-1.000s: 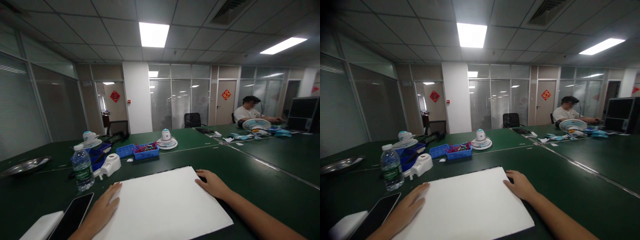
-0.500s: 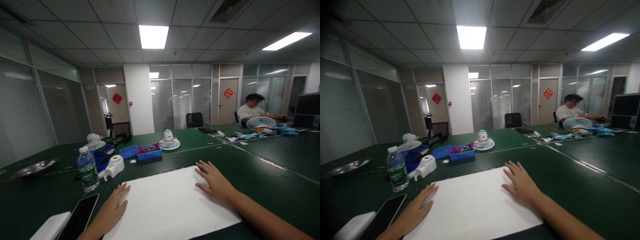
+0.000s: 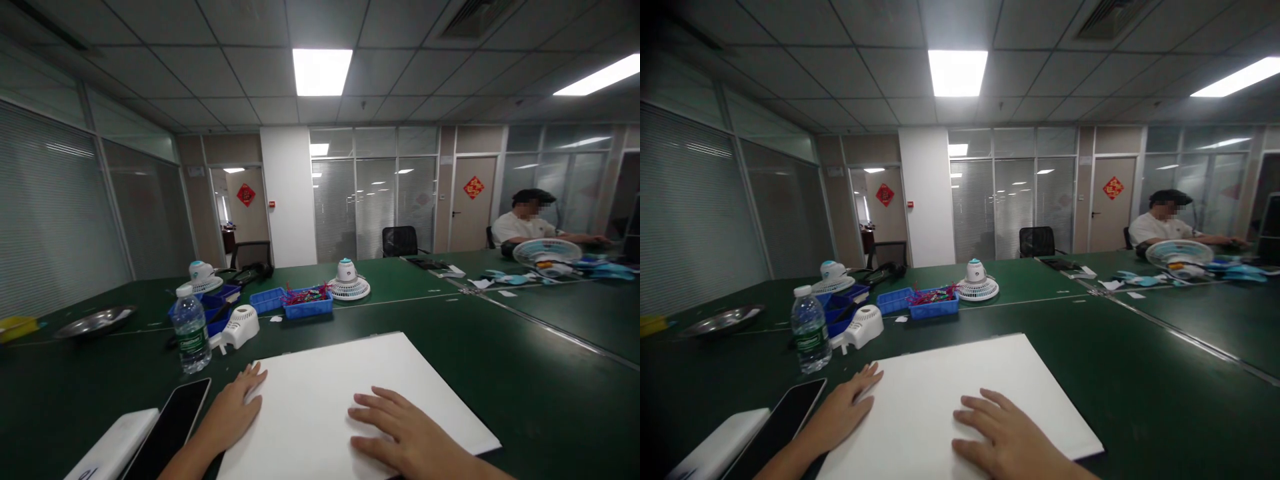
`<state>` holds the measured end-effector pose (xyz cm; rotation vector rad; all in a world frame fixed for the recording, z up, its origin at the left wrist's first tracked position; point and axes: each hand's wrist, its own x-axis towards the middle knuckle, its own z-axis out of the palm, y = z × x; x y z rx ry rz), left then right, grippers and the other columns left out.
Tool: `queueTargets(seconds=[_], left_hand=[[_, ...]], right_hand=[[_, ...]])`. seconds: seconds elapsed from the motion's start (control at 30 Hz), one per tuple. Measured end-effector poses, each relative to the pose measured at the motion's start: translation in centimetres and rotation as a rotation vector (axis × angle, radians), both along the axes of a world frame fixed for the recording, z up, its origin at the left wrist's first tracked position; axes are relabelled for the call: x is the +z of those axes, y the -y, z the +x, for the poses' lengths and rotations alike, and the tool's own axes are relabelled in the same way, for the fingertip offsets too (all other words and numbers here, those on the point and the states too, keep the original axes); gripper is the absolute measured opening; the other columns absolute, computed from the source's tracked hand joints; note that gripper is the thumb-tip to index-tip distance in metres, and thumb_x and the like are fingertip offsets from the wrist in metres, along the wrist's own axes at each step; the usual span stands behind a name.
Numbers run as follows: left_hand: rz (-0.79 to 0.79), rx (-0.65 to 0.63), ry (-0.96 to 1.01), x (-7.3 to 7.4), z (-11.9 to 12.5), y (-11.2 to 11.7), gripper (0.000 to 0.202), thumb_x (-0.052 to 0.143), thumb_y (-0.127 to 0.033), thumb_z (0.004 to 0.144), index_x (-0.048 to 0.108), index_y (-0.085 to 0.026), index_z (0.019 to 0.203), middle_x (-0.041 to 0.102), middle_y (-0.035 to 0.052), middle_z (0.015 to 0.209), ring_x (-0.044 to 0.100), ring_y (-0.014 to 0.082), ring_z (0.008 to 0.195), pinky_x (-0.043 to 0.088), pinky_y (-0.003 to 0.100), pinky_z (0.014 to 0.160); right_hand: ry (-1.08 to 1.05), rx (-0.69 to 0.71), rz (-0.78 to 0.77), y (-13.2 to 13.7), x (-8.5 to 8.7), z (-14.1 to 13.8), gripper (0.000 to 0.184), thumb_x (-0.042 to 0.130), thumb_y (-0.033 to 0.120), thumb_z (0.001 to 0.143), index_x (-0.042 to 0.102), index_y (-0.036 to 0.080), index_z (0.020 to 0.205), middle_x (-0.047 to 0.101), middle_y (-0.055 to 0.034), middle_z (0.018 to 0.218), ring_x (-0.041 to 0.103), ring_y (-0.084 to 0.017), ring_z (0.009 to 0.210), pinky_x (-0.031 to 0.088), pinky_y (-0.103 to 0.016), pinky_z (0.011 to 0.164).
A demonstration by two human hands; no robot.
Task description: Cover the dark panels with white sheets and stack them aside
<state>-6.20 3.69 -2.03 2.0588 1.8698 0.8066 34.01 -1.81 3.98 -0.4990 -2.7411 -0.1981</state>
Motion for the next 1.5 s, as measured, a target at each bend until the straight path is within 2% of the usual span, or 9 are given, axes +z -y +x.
queueTargets(seconds=[0.23,0.33,0.43,0.6,0.7,0.9,1.13,1.33,1.5], left_hand=[[-0.016,-0.026,0.229,0.6,-0.6,-0.1,0.049,0.052,-0.03,0.075,0.076,-0.019,0.117,0.06,0.0066,0.142,0.048,0.0287,0.141,0.026,0.05,0.123],[-0.035,-0.064,0.313,1.3,-0.5,0.1,0.051,0.053,-0.02,0.067,0.078,-0.022,0.112,0.068,0.0033,0.133,0.055,0.0275,0.135,0.026,0.05,0.124],[-0.051,-0.086,0.306,2.2,0.1,0.7,0.049,0.06,-0.02,0.067,0.077,-0.025,0.113,0.067,0.0022,0.134,0.055,0.0286,0.135,0.026,0.05,0.124],[-0.005,-0.102,0.208,2.6,1.0,1.7,0.056,0.078,-0.044,0.069,0.072,-0.029,0.123,0.064,0.0036,0.14,0.055,0.0324,0.135,0.033,0.053,0.121],[0.038,-0.123,0.138,2.2,0.9,1.5,0.056,0.081,-0.046,0.068,0.073,-0.033,0.121,0.067,0.0025,0.137,0.057,0.0321,0.133,0.038,0.051,0.119],[0.096,-0.143,0.104,2.0,0.8,1.0,0.04,0.073,-0.041,0.077,0.075,-0.034,0.116,0.072,0.0023,0.13,0.064,0.0297,0.125,0.046,0.049,0.113],[0.079,-0.143,0.087,2.2,1.3,1.4,0.043,0.071,-0.042,0.079,0.073,-0.034,0.121,0.067,0.0031,0.138,0.06,0.029,0.131,0.043,0.048,0.116],[0.179,-0.071,0.096,2.1,1.2,1.3,0.058,0.063,-0.03,0.082,0.058,-0.029,0.14,0.047,0.0064,0.157,0.046,0.0285,0.143,0.033,0.05,0.121],[0.113,0.001,0.051,2.2,1.1,1.6,0.048,0.059,-0.045,0.086,0.067,-0.026,0.13,0.056,0.0062,0.15,0.052,0.0291,0.139,0.037,0.049,0.119]], right_hand=[[-0.219,0.197,0.386,0.9,0.2,-0.3,0.024,0.047,0.023,0.102,0.069,0.018,0.112,0.077,-0.0068,0.098,0.071,-0.014,0.092,0.057,-0.026,0.084],[-0.225,0.263,0.528,0.8,1.5,1.0,0.032,0.041,0.02,0.103,0.071,0.013,0.109,0.077,-0.0083,0.102,0.072,-0.016,0.086,0.057,-0.026,0.071],[-0.228,0.246,0.62,0.0,1.8,2.6,0.039,0.034,0.018,0.103,0.071,0.007,0.113,0.075,-0.0116,0.111,0.072,-0.02,0.094,0.058,-0.031,0.074],[-0.195,0.111,0.644,-1.9,0.6,5.3,0.043,0.03,0.018,0.104,0.064,0.007,0.129,0.068,-0.0135,0.128,0.061,-0.023,0.123,0.056,-0.034,0.092],[-0.253,0.079,0.609,-2.8,0.1,5.8,0.039,0.037,0.015,0.102,0.062,0.007,0.131,0.069,-0.0146,0.125,0.058,-0.022,0.127,0.055,-0.035,0.096],[-0.445,0.059,0.496,-3.3,-0.4,4.5,0.026,0.067,0.012,0.087,0.066,0.01,0.114,0.073,-0.0132,0.103,0.067,-0.023,0.107,0.057,-0.037,0.089],[-0.522,-0.045,0.524,-2.7,-0.4,4.0,0.018,0.059,0.009,0.092,0.067,0.012,0.108,0.071,-0.0105,0.093,0.067,-0.018,0.086,0.056,-0.031,0.074],[-0.478,-0.14,0.614,-2.6,1.8,5.1,0.021,0.058,0.01,0.094,0.065,0.013,0.113,0.072,-0.01,0.099,0.068,-0.017,0.089,0.055,-0.03,0.079],[-0.406,-0.306,0.595,-0.3,5.8,6.4,0.019,0.053,0.015,0.098,0.063,0.019,0.113,0.07,-0.0062,0.101,0.068,-0.015,0.085,0.053,-0.027,0.073]])
